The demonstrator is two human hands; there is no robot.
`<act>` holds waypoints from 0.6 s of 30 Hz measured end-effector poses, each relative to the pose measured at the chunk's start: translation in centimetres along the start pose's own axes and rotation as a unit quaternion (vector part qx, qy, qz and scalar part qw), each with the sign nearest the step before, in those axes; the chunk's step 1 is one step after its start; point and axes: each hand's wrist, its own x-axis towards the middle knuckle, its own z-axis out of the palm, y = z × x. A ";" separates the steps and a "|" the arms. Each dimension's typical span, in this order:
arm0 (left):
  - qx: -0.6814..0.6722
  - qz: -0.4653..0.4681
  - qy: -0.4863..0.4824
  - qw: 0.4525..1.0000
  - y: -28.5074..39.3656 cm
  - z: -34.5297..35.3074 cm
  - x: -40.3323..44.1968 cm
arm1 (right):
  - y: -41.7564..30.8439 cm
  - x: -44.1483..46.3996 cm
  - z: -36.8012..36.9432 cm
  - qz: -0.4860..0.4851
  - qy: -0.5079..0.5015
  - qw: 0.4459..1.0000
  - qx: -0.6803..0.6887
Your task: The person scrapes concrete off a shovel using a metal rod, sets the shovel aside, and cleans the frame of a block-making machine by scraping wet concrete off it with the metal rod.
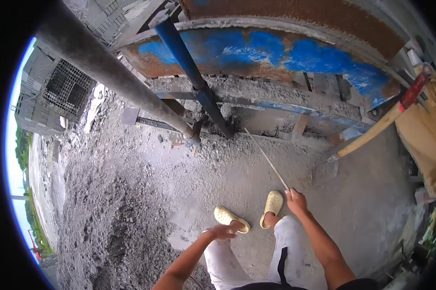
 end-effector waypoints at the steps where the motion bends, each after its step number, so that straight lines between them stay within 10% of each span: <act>1: 0.013 -0.040 0.045 0.998 -2.0 -1.4 3.0 | 0.2 2.9 2.0 -0.035 0.015 0.999 0.007; 8: 0.042 -0.028 0.328 0.943 -12.8 -10.4 15.2 | 2.0 18.7 12.6 -0.190 0.095 0.974 0.077; 12: 0.234 -0.087 0.302 0.920 -14.8 -11.4 15.9 | 4.7 22.6 17.2 -0.262 0.105 0.953 0.110; 18: 0.154 -0.032 0.204 0.966 -11.5 -11.5 15.4 | 7.2 25.4 22.8 -0.336 0.146 0.928 0.066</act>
